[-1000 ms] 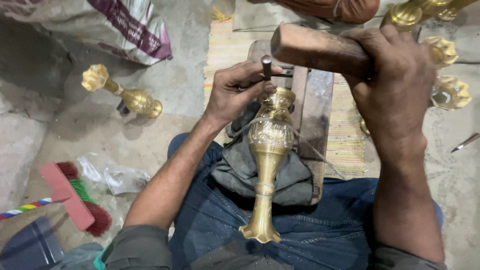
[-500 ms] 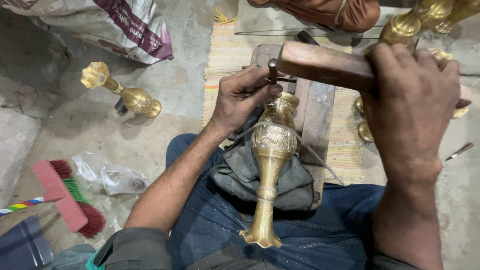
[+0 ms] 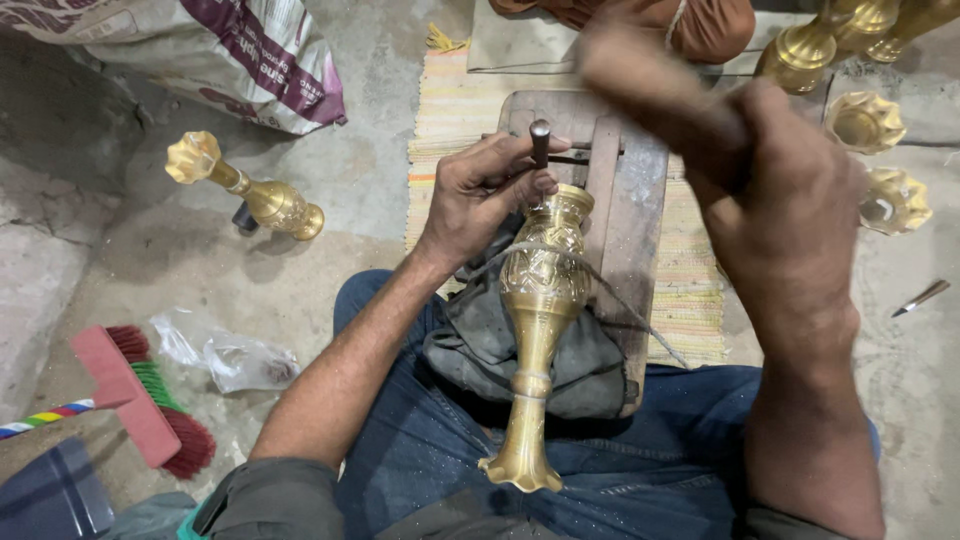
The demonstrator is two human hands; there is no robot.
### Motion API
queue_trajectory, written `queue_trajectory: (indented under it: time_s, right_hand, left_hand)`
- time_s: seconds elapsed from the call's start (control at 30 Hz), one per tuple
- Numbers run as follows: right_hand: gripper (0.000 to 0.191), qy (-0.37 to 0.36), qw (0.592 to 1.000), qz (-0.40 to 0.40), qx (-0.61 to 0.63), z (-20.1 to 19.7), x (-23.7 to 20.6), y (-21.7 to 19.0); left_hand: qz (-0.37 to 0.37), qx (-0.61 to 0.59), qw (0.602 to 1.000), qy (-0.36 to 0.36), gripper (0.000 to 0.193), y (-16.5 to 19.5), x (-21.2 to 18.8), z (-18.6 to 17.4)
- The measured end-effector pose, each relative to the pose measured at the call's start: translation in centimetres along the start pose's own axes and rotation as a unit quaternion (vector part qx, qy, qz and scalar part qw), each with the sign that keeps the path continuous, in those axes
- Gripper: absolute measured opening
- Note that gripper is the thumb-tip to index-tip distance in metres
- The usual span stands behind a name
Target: The person sits on the floor with a brass vase clamped to a wooden board on their lap. They hold a punch against the vase's embossed surface and strike it repeatedly with a wooden mallet, repositioning the punch to work around the decorative pattern.
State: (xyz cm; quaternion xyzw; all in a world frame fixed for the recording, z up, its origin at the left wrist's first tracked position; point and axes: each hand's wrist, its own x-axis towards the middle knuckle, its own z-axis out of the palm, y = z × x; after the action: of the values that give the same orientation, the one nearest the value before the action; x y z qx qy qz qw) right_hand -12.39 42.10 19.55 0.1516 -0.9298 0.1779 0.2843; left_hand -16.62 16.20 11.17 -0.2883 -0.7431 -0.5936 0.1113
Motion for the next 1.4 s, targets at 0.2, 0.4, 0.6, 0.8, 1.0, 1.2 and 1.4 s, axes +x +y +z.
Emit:
queue_trajectory:
  time_s: [0.2, 0.4, 0.6, 0.8, 1.0, 1.2, 1.4]
  right_hand:
    - [0.031, -0.024, 1.0, 0.005, 0.019, 1.4, 0.3, -0.4]
    - [0.04, -0.272, 0.875, 0.209, 0.343, 7.6, 0.4, 0.2]
    - [0.029, -0.367, 0.751, 0.223, 0.502, 9.5, 0.6, 3.7]
    - [0.028, -0.385, 0.736, 0.238, 0.504, 9.5, 0.1, 5.2]
    - [0.034, -0.189, 0.911, 0.144, 0.337, 8.4, 1.0, 6.3]
    - [0.031, 0.1, 0.982, -0.101, 0.127, 6.2, 1.0, 7.7]
    - [0.014, 0.104, 0.952, 0.018, 0.287, 8.1, 0.5, 10.0]
  left_hand:
    - [-0.014, -0.073, 0.997, 0.013, 0.031, -2.0, -0.5, 0.2]
    - [-0.077, -0.264, 0.96, 0.048, 0.032, -3.1, -0.6, 0.8]
    - [-0.027, -0.141, 0.99, -0.011, 0.032, -1.3, 0.6, 0.9]
    - [0.047, 0.113, 0.989, -0.081, 0.033, 1.3, 2.9, 1.1]
    - [0.06, 0.154, 0.981, -0.102, 0.03, 2.2, 3.4, 1.8]
    - [0.017, 0.105, 0.987, -0.124, 0.031, 2.3, 3.8, 1.9]
    - [0.077, 0.197, 0.968, -0.137, 0.033, 2.8, 3.6, 1.9]
